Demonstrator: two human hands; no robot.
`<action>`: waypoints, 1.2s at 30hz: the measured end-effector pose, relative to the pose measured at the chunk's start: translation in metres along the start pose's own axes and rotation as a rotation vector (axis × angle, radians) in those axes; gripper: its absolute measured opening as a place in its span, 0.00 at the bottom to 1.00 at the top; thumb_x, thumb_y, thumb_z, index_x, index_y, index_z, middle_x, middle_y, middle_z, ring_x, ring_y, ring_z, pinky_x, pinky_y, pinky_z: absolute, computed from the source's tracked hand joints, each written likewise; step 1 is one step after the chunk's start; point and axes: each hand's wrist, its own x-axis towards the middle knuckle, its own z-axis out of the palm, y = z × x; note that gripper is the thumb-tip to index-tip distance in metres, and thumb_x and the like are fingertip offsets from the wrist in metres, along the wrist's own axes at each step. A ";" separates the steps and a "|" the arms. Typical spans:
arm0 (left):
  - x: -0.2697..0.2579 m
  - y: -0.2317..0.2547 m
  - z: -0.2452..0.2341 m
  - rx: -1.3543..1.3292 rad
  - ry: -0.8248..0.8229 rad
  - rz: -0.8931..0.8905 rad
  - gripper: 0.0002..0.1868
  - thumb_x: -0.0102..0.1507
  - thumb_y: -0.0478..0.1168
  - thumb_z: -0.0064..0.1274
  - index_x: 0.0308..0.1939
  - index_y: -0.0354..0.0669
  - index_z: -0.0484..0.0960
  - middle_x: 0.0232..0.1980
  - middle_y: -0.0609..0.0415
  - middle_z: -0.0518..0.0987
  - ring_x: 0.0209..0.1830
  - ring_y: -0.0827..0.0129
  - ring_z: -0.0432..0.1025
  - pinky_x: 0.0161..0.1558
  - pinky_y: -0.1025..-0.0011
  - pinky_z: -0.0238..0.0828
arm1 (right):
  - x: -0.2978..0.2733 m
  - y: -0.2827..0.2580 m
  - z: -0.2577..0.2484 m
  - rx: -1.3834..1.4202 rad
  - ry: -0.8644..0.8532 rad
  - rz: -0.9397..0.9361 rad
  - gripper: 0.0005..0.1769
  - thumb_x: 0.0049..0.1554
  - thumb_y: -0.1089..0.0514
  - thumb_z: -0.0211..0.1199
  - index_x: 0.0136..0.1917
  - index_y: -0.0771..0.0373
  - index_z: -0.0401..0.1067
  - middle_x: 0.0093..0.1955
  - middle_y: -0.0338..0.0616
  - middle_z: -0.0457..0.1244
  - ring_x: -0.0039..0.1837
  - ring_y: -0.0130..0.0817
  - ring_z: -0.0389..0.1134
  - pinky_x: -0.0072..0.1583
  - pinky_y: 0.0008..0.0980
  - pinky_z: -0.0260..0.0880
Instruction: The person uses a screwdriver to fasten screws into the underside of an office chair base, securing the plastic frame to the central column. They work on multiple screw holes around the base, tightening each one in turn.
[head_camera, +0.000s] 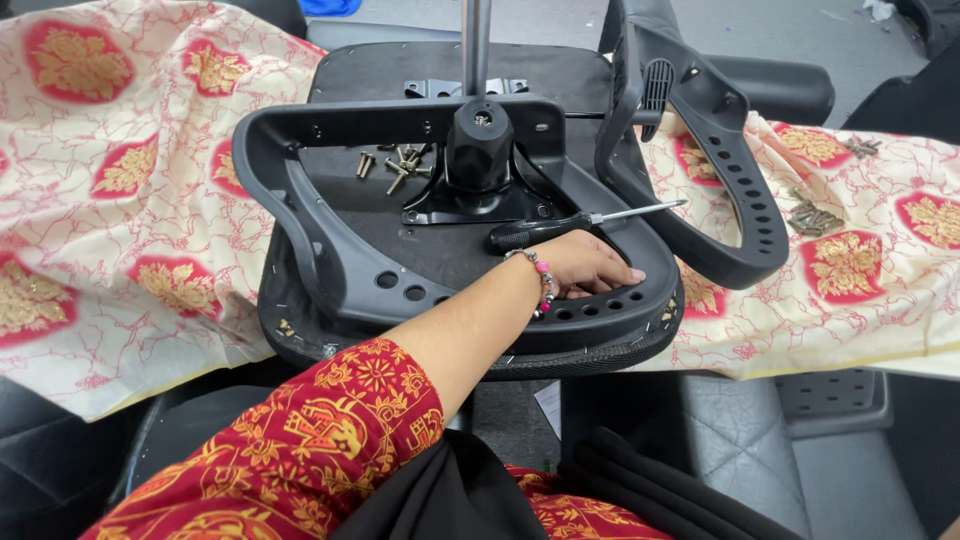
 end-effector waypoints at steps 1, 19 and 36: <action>0.001 0.000 0.002 0.000 -0.009 -0.003 0.14 0.58 0.40 0.67 0.39 0.31 0.85 0.31 0.49 0.84 0.20 0.76 0.75 0.14 0.80 0.56 | -0.003 -0.005 -0.005 0.071 0.013 0.022 0.32 0.57 0.61 0.67 0.73 0.56 0.61 0.71 0.45 0.62 0.73 0.38 0.65 0.69 0.38 0.70; -0.007 0.004 0.004 0.058 0.037 -0.006 0.11 0.59 0.41 0.68 0.35 0.36 0.85 0.28 0.56 0.81 0.18 0.80 0.70 0.17 0.81 0.57 | -0.008 -0.009 -0.015 -0.250 0.005 -0.201 0.22 0.59 0.67 0.61 0.66 0.55 0.71 0.70 0.43 0.63 0.74 0.43 0.60 0.73 0.45 0.58; 0.023 -0.010 -0.008 0.187 0.052 0.064 0.04 0.55 0.32 0.58 0.33 0.35 0.83 0.23 0.55 0.76 0.15 0.75 0.67 0.16 0.77 0.59 | 0.016 0.060 0.048 -0.553 -0.035 -0.232 0.20 0.54 0.62 0.63 0.61 0.59 0.77 0.57 0.45 0.68 0.63 0.47 0.64 0.66 0.46 0.59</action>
